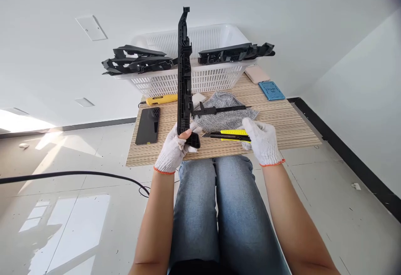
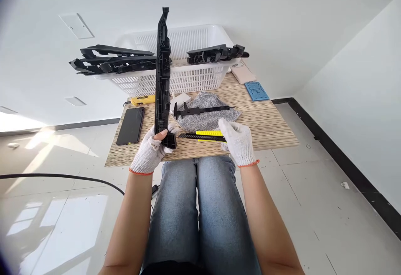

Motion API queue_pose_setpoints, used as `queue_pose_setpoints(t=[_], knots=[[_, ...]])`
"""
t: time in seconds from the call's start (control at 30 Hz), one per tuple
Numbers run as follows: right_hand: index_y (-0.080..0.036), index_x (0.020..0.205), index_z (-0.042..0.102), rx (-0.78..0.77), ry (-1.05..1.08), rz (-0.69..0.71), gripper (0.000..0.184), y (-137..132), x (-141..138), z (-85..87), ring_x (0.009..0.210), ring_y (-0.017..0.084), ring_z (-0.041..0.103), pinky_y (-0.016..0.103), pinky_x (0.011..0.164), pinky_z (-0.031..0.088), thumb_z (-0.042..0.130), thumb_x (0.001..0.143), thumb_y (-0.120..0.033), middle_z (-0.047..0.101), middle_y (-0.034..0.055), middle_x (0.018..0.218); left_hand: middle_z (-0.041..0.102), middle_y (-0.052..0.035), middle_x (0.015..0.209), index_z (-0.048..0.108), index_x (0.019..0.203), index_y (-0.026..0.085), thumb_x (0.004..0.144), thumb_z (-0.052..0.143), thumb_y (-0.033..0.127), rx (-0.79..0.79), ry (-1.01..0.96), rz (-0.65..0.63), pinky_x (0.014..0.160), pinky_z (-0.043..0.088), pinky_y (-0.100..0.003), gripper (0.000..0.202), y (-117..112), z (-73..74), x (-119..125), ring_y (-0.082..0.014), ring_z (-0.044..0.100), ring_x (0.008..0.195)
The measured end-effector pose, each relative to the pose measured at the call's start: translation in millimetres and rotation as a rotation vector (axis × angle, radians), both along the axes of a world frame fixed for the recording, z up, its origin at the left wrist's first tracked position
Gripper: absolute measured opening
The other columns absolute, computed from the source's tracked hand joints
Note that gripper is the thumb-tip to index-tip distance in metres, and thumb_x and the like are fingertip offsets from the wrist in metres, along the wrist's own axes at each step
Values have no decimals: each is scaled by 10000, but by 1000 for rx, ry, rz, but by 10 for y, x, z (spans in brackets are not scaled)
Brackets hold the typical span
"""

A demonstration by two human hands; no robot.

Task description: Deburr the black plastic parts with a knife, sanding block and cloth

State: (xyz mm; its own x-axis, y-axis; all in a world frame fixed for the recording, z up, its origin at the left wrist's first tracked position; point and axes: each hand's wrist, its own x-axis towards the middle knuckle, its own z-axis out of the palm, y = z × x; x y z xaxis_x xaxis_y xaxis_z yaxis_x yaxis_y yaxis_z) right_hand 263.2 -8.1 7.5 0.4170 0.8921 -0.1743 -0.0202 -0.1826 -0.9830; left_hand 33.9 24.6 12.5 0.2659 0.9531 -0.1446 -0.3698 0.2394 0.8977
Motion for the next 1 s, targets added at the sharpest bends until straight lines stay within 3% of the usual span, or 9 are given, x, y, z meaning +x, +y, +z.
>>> queue_pose_setpoints(t=[0.1, 0.2, 0.5, 0.73, 1.0], knots=[[-171, 595, 628, 5, -26, -2, 395, -1, -10, -13, 368, 86, 436, 191, 299, 353, 714, 743, -527, 530, -14, 490, 728, -78, 1180, 581, 1330, 246, 756, 829, 302, 7, 17, 21, 429, 576, -161, 628, -5, 29, 29, -245, 739, 1012], [-172, 594, 628, 10, -86, 3, 402, -7, -11, -58, 375, 83, 447, 189, 311, 362, 709, 760, -529, 548, -13, 515, 724, -65, 1181, 562, 1350, 271, 740, 848, 297, 12, 33, 46, 426, 568, -158, 674, -6, 26, 44, -233, 744, 1000], [-178, 567, 625, 22, -159, -12, 438, -28, -39, -73, 368, 87, 457, 193, 316, 366, 669, 784, -557, 563, -8, 521, 650, 21, 849, 648, 1218, 214, 769, 825, 401, 51, -38, 12, 482, 620, -190, 518, 21, -55, -29, -105, 668, 652], [-181, 587, 639, 48, -253, -30, 448, -46, -33, -96, 411, 110, 527, 183, 354, 412, 644, 821, -563, 525, -14, 498, 654, 35, 848, 582, 1385, 264, 773, 818, 323, 45, -21, 53, 508, 611, -166, 659, 13, -49, -17, -90, 660, 648], [-196, 545, 519, 11, -230, 62, 459, 15, -8, -37, 373, 80, 419, 188, 322, 375, 658, 812, -542, 423, -40, 491, 719, 11, 926, 555, 1463, 290, 768, 802, 329, 72, -13, 58, 490, 593, -152, 738, -15, -3, -16, -89, 656, 634]])
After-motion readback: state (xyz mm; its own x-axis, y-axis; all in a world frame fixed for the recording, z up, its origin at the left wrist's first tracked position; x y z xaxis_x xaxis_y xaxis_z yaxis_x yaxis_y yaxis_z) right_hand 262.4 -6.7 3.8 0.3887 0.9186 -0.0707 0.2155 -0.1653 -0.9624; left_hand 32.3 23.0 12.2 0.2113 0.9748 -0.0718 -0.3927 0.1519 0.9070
